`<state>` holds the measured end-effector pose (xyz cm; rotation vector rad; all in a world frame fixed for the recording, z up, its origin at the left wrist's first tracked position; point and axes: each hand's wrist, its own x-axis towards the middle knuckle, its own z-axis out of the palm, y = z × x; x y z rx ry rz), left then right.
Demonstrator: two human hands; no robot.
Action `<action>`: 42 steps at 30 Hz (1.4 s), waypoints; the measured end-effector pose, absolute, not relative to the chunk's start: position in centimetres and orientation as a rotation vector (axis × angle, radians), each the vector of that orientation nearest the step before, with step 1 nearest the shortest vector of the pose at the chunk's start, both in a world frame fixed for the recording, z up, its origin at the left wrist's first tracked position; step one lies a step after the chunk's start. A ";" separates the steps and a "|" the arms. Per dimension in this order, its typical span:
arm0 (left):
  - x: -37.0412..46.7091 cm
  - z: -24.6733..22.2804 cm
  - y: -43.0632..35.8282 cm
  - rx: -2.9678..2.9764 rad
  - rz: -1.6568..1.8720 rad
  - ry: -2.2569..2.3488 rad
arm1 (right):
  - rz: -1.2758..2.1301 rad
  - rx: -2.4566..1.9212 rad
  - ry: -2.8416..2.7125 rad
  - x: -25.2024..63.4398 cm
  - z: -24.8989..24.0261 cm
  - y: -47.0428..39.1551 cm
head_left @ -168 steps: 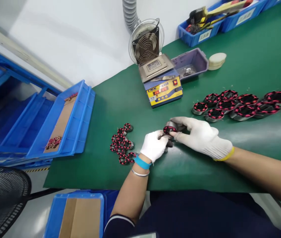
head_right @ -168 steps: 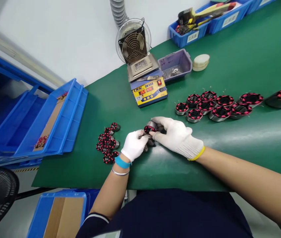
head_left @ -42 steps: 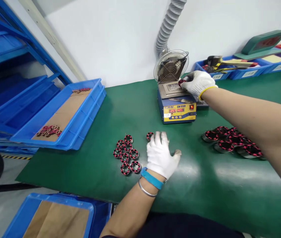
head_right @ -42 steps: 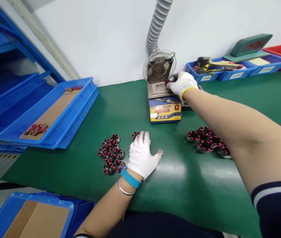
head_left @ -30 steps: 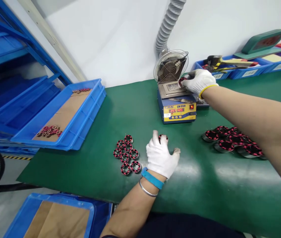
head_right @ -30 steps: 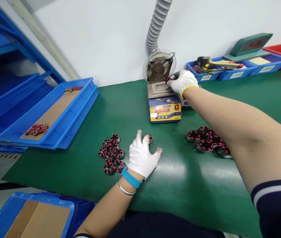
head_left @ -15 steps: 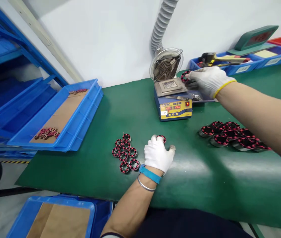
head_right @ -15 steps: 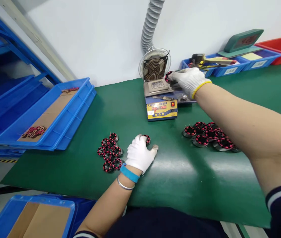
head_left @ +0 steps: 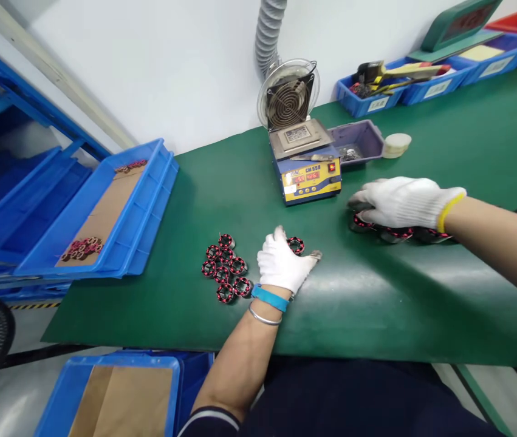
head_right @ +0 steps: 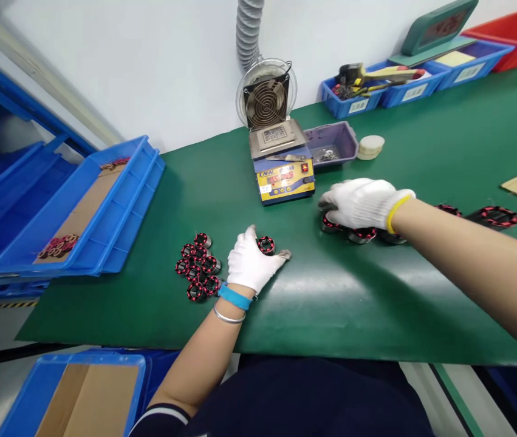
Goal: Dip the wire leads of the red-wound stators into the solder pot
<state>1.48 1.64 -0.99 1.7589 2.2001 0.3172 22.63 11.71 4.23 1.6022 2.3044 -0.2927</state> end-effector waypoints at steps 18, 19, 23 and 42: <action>2.0 -1.6 1.1 1.315 0.854 1.384 | -2.842 1.344 1.850 18.0 -2.2 3.3; 2.0 -1.6 1.1 1.281 0.887 1.372 | -2.814 1.377 1.857 18.0 -2.1 3.2; 2.4 -2.1 0.9 1.304 1.039 1.510 | -2.514 1.590 2.177 17.8 -2.5 2.6; 2.4 -2.3 0.7 1.756 0.913 1.580 | -2.189 2.164 2.395 16.9 -3.5 1.4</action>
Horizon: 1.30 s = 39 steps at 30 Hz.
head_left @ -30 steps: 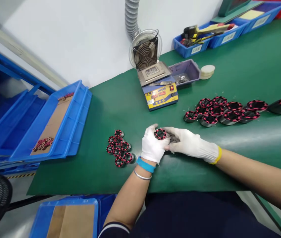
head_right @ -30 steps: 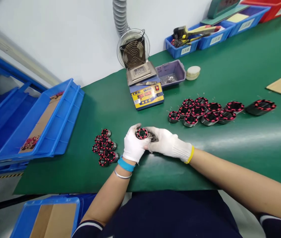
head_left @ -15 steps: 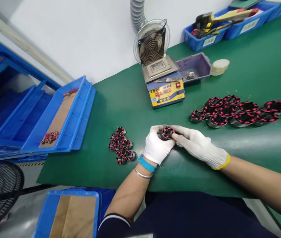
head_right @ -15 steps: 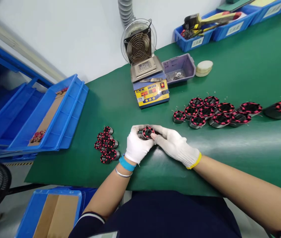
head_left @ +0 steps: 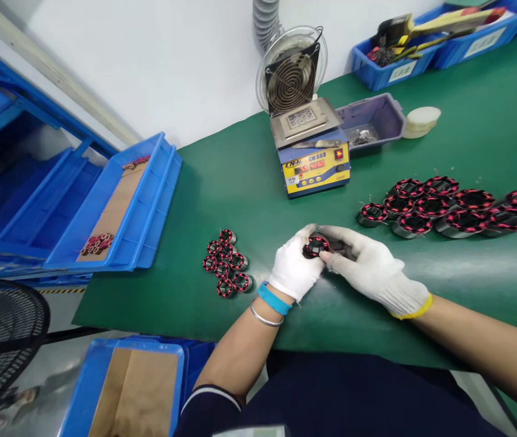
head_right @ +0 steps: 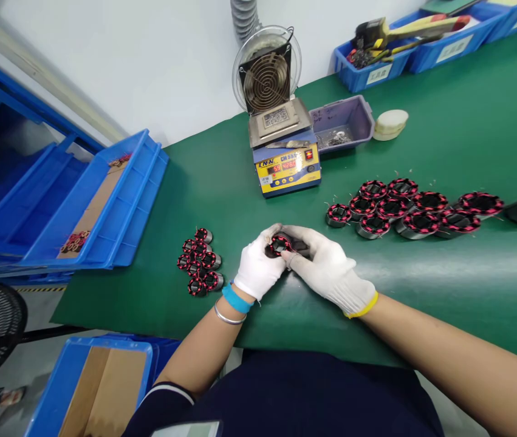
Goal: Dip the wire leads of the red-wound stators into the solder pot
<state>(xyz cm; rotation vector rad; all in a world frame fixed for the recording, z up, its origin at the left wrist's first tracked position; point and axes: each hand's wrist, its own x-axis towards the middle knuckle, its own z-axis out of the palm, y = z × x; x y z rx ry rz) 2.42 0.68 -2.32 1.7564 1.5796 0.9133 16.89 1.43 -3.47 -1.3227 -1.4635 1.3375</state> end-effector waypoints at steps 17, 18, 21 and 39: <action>-1.6 1.0 0.6 1.042 1.202 1.049 | 1.205 -1.479 -1.439 18.0 -1.9 1.9; -1.2 0.6 0.7 1.120 1.219 1.173 | 1.207 -1.466 -1.438 18.0 -2.0 1.9; 0.2 -0.3 0.7 1.464 1.042 1.378 | 1.221 -1.350 -1.461 17.9 -2.2 1.8; 2.1 0.4 -0.8 1.310 0.922 1.240 | 1.305 -1.314 -1.380 17.9 -1.6 1.6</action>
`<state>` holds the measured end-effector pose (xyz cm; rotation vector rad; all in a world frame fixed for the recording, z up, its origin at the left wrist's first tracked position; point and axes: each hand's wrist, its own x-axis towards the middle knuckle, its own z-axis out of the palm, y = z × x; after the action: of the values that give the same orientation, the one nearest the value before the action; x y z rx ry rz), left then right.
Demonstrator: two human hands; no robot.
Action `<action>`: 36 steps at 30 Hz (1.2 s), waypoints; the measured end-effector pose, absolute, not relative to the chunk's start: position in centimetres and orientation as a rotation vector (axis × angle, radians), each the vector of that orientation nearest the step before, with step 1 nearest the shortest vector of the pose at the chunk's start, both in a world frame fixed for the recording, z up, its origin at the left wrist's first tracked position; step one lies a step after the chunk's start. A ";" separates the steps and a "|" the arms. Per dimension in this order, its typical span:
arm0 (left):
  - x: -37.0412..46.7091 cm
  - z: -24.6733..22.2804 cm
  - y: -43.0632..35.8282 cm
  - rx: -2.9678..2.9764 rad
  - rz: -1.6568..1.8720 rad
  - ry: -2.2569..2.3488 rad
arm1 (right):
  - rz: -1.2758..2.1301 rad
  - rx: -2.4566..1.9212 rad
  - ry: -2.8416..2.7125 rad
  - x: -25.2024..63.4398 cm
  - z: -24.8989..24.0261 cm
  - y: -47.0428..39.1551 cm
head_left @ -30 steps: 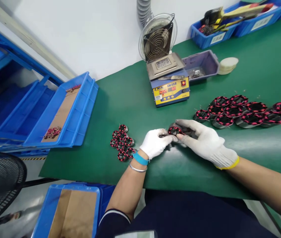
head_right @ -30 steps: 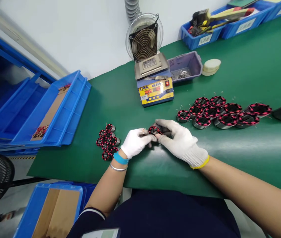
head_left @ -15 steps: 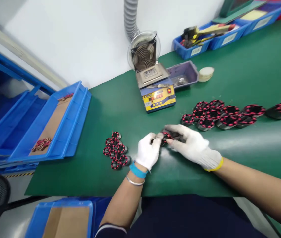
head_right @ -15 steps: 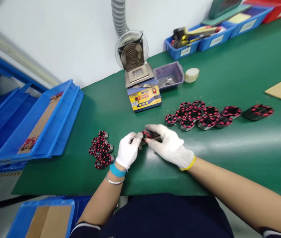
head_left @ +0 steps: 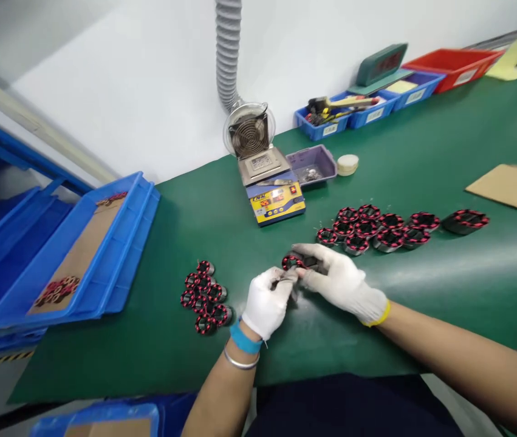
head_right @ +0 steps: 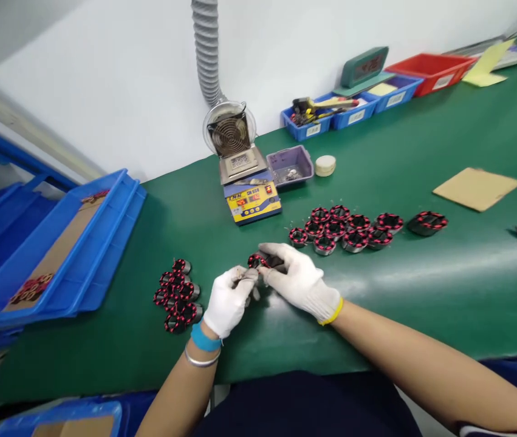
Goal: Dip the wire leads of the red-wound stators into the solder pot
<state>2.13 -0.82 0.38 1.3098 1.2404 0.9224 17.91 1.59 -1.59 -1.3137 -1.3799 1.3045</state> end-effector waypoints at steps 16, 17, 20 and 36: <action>2.8 0.0 -1.6 1.581 1.225 1.430 | 0.886 -1.425 -1.561 18.7 2.6 7.6; 3.1 -0.1 -1.8 1.709 1.198 1.467 | 0.705 -1.451 -1.645 18.9 3.7 9.5; 3.9 -0.9 -2.0 2.065 1.137 1.496 | 0.249 -1.576 -1.944 19.0 7.1 16.1; 4.4 -1.1 -1.6 2.186 0.453 1.637 | -0.345 -1.727 -2.419 15.4 8.3 28.4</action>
<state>4.42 -1.62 -1.08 2.1862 1.6367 0.4529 15.44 28.43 8.34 -1.7271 -2.4191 -0.3450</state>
